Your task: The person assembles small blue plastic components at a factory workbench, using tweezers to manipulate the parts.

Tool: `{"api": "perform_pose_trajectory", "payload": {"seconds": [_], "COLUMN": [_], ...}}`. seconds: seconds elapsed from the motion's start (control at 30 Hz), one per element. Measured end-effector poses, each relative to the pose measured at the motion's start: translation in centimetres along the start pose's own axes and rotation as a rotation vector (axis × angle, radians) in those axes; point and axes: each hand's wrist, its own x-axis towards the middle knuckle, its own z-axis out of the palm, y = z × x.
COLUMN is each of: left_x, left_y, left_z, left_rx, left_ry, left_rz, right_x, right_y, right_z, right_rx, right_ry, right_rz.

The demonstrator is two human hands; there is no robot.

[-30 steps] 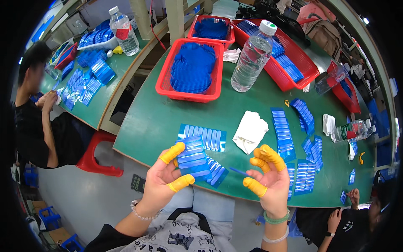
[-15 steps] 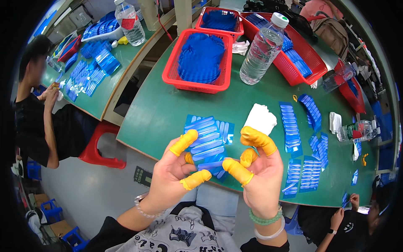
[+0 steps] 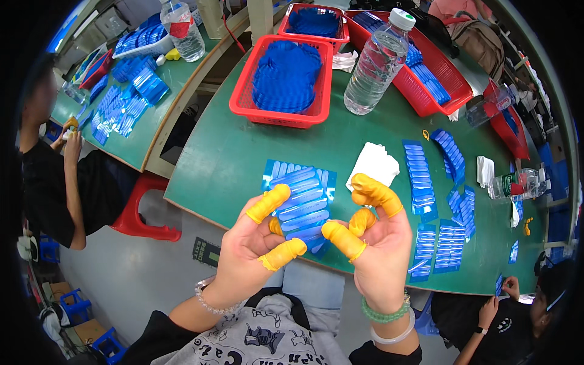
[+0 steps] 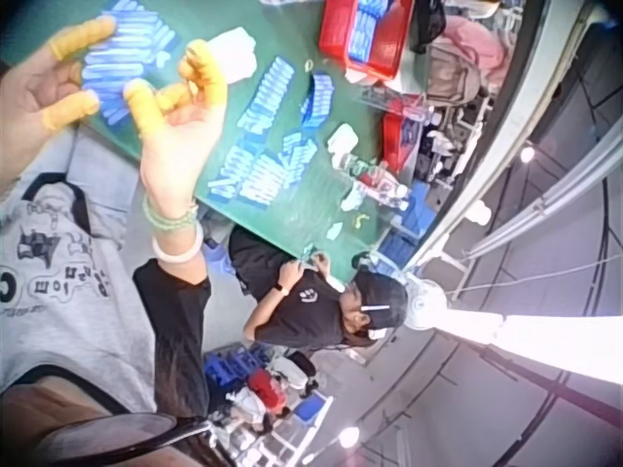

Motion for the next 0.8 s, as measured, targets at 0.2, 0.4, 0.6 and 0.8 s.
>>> {"api": "perform_pose_trajectory", "payload": {"seconds": [0.2, 0.4, 0.6, 0.8], "left_x": [-0.08, 0.03, 0.06, 0.11], "left_y": [-0.2, -0.22, -0.27, -0.21], "left_z": [-0.09, -0.07, -0.1, -0.23], "left_rx": [0.018, 0.013, -0.02, -0.062], "left_ry": [0.019, 0.035, 0.049, 0.041], "left_rz": [0.007, -0.013, -0.015, -0.021], "right_x": [-0.04, 0.01, 0.07, 0.0], "right_y": [0.23, 0.26, 0.44, 0.49], "right_z": [-0.1, 0.08, 0.12, 0.25], "right_rx": [-0.014, -0.028, -0.018, -0.034], "right_ry": [-0.004, -0.001, -0.003, -0.01], "right_rz": [0.001, 0.005, 0.011, -0.014]}}
